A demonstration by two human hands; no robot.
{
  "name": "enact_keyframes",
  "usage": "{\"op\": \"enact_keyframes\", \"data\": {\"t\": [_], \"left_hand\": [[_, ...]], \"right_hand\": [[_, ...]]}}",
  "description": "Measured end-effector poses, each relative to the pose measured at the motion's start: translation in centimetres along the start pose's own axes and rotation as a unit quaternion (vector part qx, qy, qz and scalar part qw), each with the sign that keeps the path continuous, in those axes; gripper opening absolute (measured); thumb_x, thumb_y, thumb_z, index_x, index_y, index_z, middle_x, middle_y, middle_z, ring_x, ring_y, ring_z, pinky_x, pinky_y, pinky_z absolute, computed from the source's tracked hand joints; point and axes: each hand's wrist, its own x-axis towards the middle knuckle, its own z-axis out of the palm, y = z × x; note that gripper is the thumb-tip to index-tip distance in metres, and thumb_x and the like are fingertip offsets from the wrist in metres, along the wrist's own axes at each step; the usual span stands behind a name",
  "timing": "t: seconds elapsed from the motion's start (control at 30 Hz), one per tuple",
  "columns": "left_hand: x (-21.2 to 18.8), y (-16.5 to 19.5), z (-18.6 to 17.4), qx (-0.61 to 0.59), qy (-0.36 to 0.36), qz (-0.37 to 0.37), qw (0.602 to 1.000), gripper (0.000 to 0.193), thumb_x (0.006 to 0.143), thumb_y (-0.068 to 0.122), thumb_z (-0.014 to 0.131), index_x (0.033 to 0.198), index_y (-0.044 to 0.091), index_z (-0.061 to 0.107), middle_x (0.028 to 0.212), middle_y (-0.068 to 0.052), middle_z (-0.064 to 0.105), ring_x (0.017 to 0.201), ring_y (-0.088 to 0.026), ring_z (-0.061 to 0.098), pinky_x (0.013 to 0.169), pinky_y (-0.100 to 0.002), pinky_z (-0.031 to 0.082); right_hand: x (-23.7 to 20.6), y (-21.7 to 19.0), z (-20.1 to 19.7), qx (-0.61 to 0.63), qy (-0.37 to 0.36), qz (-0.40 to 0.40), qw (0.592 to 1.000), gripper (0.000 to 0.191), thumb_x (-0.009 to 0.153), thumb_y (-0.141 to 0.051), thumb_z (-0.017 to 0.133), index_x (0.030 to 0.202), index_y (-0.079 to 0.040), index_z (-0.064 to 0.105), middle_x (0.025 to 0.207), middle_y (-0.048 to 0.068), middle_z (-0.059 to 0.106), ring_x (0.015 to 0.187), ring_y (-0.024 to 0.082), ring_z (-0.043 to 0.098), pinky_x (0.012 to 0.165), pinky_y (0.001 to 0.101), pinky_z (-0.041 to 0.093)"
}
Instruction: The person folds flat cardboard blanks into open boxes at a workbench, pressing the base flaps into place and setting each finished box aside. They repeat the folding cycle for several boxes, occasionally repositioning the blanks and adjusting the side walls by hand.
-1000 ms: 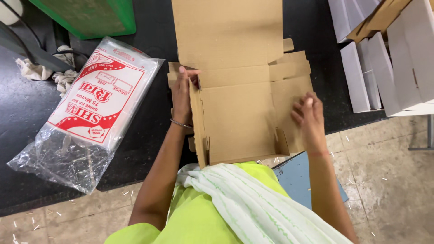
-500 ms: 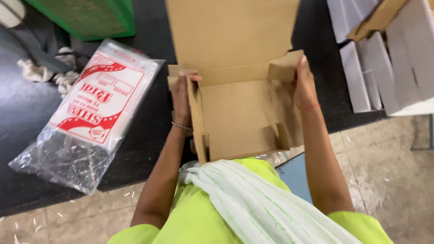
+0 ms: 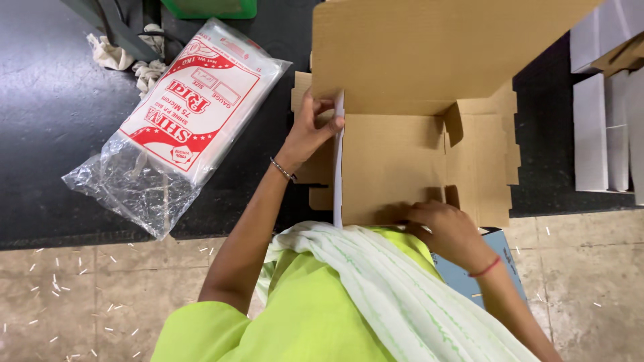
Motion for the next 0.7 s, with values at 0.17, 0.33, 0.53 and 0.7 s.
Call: {"op": "enact_keyframes", "data": {"t": [0.17, 0.33, 0.53, 0.7], "left_hand": [[1.6, -0.7, 1.2, 0.046, 0.093, -0.023, 0.994, 0.079, 0.091, 0.042, 0.084, 0.143, 0.0, 0.042, 0.135, -0.014, 0.056, 0.129, -0.023, 0.056, 0.108, -0.038, 0.048], [4.4, -0.2, 4.6, 0.041, 0.212, -0.024, 0.976, 0.08, 0.079, 0.039, 0.093, 0.128, -0.005, 0.046, 0.126, -0.016, 0.057, 0.119, -0.024, 0.059, 0.099, -0.038, 0.054], [5.0, -0.6, 7.3, 0.038, 0.278, -0.016, 0.96, 0.067, 0.072, 0.009, 0.083, 0.121, -0.004, 0.039, 0.114, -0.018, 0.058, 0.103, -0.026, 0.064, 0.089, -0.038, 0.057], [5.3, -2.9, 7.8, 0.184, 0.342, 0.038, 0.921, 0.056, 0.075, -0.01, 0.063, 0.126, -0.005, 0.041, 0.121, -0.022, 0.056, 0.114, -0.037, 0.058, 0.103, -0.044, 0.046]], "right_hand": [[0.8, 1.6, 0.3, -0.104, 0.17, 0.03, 0.979, 0.018, 0.082, -0.005, 0.068, 0.085, -0.019, 0.078, 0.089, -0.002, 0.076, 0.081, 0.022, 0.07, 0.076, 0.0382, 0.055], [3.1, 4.8, -1.6, -0.136, 0.205, -0.011, 0.969, 0.01, 0.083, -0.014, 0.076, 0.092, -0.018, 0.079, 0.087, 0.001, 0.074, 0.085, 0.027, 0.068, 0.079, 0.0391, 0.053], [4.1, 3.7, -0.7, -0.138, 0.182, -0.013, 0.973, 0.012, 0.083, -0.017, 0.076, 0.095, -0.016, 0.078, 0.091, 0.0, 0.074, 0.086, 0.026, 0.069, 0.087, 0.0377, 0.054], [3.6, 0.4, -1.0, -0.083, 0.214, -0.027, 0.973, 0.037, 0.077, -0.03, 0.081, 0.108, -0.01, 0.075, 0.1, 0.007, 0.075, 0.093, 0.032, 0.069, 0.08, 0.0428, 0.052]]}}
